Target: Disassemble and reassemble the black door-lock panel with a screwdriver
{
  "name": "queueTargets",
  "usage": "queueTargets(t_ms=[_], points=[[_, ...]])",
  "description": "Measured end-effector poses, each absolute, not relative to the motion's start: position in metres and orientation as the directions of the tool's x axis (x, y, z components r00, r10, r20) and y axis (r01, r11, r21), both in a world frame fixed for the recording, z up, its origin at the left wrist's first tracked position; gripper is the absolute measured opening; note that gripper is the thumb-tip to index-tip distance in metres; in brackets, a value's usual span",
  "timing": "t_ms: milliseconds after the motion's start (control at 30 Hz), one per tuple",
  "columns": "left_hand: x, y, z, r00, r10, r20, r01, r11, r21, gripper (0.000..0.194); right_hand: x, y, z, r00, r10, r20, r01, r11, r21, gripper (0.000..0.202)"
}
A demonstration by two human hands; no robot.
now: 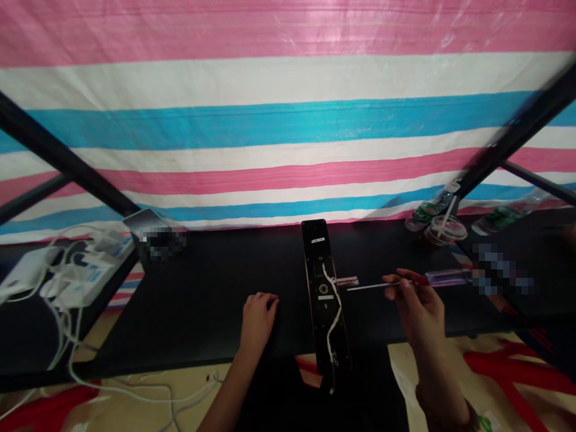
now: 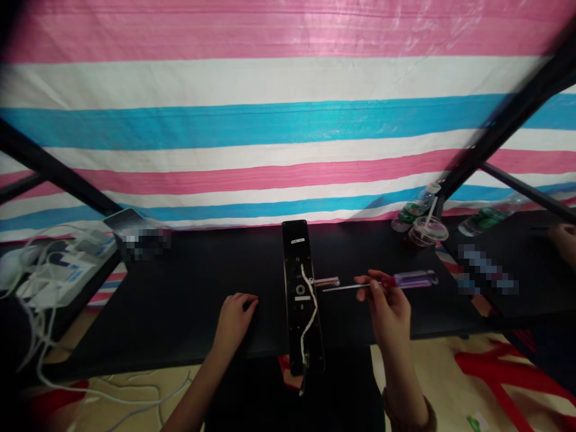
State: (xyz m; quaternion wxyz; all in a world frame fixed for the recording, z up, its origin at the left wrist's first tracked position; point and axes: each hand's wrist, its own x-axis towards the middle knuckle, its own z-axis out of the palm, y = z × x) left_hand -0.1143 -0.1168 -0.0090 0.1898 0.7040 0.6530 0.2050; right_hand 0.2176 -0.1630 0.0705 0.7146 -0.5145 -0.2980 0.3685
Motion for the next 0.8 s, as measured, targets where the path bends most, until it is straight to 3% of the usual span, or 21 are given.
queueTargets(t_ms=[233,433,633,800], points=[[-0.116,-0.115,-0.002,0.075,0.997,0.007,0.842,-0.067,0.536,0.018,0.200,-0.177,0.076,0.516,0.856,0.020,-0.253,0.175,-0.951,0.028],[-0.119,-0.105,0.002,0.057,0.997,-0.051,0.811,-0.017,0.585,0.010,0.182,-0.182,0.077,0.467,0.881,0.077,-0.176,0.178,-0.968,0.024],[-0.118,-0.100,0.013,0.046,0.999,-0.015,0.692,-0.021,0.721,0.010,0.169,-0.188,0.075,0.401,0.910,0.102,-0.129,0.167,-0.978,0.024],[-0.103,-0.109,0.029,-0.007,1.000,-0.022,0.474,0.022,0.880,0.015,0.157,-0.194,0.076,0.340,0.935,0.103,-0.180,0.172,-0.968,0.020]])
